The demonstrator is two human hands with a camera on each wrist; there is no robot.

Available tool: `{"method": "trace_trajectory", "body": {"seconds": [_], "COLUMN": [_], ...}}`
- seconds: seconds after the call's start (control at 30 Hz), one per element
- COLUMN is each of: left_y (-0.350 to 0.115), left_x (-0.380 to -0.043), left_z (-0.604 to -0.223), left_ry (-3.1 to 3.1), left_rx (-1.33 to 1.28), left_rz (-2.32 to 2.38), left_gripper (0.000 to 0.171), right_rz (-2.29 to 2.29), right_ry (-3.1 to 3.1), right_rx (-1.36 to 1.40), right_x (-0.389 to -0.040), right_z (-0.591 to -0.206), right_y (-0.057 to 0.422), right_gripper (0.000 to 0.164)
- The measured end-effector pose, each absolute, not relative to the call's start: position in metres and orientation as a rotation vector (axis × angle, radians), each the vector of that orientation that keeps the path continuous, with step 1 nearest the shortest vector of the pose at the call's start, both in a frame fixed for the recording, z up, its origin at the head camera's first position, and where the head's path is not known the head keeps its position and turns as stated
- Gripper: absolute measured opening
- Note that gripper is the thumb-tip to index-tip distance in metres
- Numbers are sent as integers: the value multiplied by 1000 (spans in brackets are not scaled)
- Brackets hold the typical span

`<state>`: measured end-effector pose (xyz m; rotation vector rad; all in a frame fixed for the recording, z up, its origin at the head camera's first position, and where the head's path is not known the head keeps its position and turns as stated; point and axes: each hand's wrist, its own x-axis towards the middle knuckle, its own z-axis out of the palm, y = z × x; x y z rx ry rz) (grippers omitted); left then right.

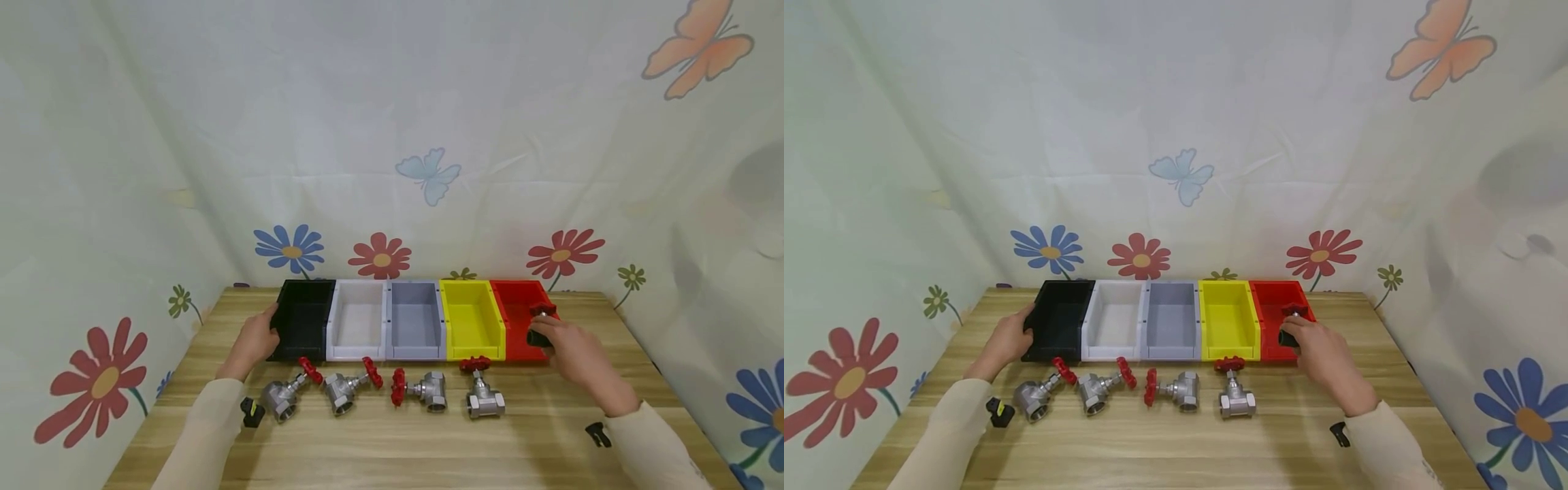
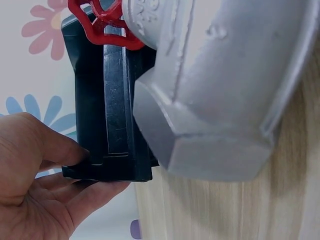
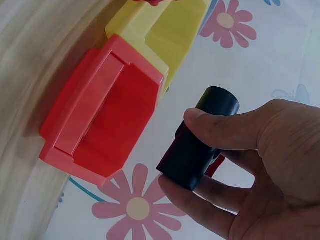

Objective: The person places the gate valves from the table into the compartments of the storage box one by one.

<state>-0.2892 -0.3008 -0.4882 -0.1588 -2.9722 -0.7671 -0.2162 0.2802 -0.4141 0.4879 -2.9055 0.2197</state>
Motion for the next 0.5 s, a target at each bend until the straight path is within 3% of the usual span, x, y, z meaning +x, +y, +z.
{"method": "trace_trajectory", "body": {"seconds": [0.5], "left_y": [-300], "left_x": [-288], "left_z": [-489], "left_ry": [-2953], "left_rx": [-170], "left_rz": [-794], "left_gripper": [65], "right_rz": [203], "right_ry": [-2885], "right_rx": [459], "right_x": [-236], "right_z": [-416], "right_y": [286], "right_gripper": [53]}}
